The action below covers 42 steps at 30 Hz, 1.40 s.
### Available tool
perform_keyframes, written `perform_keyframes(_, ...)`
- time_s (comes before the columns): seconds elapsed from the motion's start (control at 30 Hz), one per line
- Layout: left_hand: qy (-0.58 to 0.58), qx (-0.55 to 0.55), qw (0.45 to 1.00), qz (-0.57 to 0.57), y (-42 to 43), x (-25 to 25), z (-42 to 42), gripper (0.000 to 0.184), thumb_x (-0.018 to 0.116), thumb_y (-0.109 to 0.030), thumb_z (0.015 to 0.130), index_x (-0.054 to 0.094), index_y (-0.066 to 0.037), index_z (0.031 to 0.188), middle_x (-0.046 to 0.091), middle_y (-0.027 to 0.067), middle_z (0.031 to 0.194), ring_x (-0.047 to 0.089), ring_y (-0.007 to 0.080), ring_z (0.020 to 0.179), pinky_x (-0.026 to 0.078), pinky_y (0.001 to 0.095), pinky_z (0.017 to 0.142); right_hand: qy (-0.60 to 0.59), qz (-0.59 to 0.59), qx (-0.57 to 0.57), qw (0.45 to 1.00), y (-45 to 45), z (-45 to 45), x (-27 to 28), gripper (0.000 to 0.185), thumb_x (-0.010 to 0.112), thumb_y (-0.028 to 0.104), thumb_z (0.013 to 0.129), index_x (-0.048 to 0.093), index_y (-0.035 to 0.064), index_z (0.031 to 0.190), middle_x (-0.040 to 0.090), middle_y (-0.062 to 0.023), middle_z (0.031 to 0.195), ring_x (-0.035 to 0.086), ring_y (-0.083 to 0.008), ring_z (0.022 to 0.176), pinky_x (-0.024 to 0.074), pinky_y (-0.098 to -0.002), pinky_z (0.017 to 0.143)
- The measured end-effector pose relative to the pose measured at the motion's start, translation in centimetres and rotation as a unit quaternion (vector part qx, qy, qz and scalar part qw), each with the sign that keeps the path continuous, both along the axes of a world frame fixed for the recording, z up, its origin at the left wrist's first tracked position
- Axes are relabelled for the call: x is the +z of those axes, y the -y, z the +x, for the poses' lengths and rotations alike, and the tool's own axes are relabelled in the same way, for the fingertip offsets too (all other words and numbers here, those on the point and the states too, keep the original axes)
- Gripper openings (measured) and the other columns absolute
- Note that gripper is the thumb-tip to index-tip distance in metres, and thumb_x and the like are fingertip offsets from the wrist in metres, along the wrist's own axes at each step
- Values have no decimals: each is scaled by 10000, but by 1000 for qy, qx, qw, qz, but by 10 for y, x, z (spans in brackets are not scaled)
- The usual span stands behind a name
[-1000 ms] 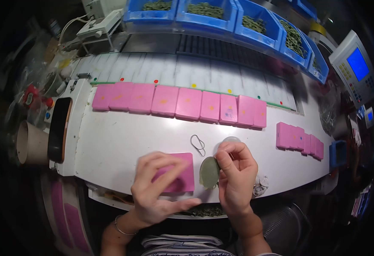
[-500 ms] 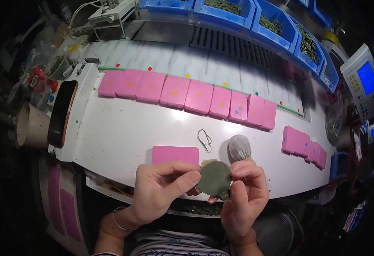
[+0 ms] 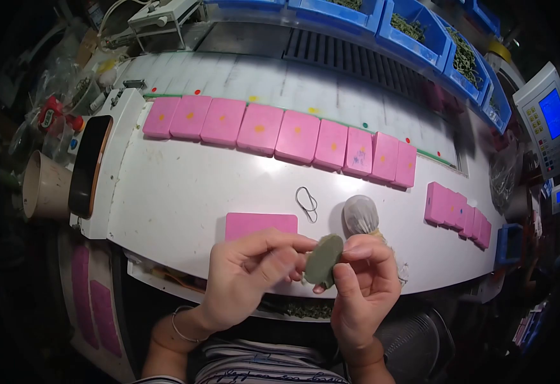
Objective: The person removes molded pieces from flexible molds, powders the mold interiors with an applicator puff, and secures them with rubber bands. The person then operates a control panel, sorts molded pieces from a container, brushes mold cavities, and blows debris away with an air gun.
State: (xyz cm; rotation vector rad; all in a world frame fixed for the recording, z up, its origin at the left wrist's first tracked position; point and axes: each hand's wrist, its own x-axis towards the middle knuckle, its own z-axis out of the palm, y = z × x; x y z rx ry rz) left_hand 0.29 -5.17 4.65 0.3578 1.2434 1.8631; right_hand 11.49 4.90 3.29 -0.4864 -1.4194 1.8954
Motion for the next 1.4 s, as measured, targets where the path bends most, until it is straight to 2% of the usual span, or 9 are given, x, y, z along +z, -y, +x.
perform_keyframes(0.23,-89,-6,996,28,9,-12,1,241,556,-77,894,579,71,1082,608,84,902,575,102,800,484,216,713,18,118,-64,991,7,-6,-2,303,582,-162,738,499,-50,1007,459,-135,1008,547,-181,835,507,-257,726)
perform_keyframes(0.3,-110,1,993,33,7,-11,3,272,567,-72,886,559,74,1116,614,104,954,584,116,834,492,225,736,46,398,-160,902,7,-5,-9,372,589,-175,687,505,-27,1018,485,-124,964,559,-218,811,495,-279,694)
perform_keyframes(0.37,13,-28,999,41,7,-10,3,353,568,-82,886,500,74,1196,593,157,1092,589,168,937,486,251,818,45,438,-177,880,6,-1,-14,435,592,-162,624,539,-7,1027,506,-104,914,557,-245,791,483,-292,662)
perform_keyframes(0.43,-10,-39,996,76,8,-14,3,393,542,-94,903,452,74,1246,563,179,1172,559,193,1039,452,282,898,32,552,-104,826,3,1,-11,473,603,-126,575,583,16,1025,514,-83,897,552,-236,786,475,-288,662)
perform_keyframes(0.47,-16,-46,997,64,9,-11,3,438,522,-186,913,442,94,1240,558,221,1157,566,239,1042,462,329,900,89,573,-92,810,6,2,-6,356,642,-104,651,569,91,941,471,-61,875,515,-212,772,435,-286,691)
perform_keyframes(0.53,-22,-49,997,50,9,-8,4,506,502,-279,923,431,115,1233,552,264,1143,574,284,1044,473,376,903,94,582,-94,802,8,2,-5,355,645,-95,654,573,96,944,469,-60,876,512,-212,776,436,-289,689)
perform_keyframes(0.93,6,-68,997,21,19,2,0,405,421,-166,947,454,163,1180,556,278,1118,567,309,1051,468,388,912,37,607,-102,787,6,0,-7,400,631,5,564,661,64,958,517,-65,900,524,-214,808,448,-263,675)
perform_keyframes(1.0,59,-66,995,40,20,0,-1,328,439,-131,954,512,83,1192,608,129,1069,565,136,981,452,243,873,35,601,-94,793,6,0,-6,385,633,17,574,660,63,955,521,-63,893,529,-212,799,454,-262,678)
perform_keyframes(1.4,56,-43,997,37,19,0,-5,312,449,-143,955,551,88,1139,630,113,1012,572,116,943,467,231,837,141,597,-52,788,13,7,3,317,663,5,716,496,141,947,435,-54,907,487,-200,815,463,-306,731)
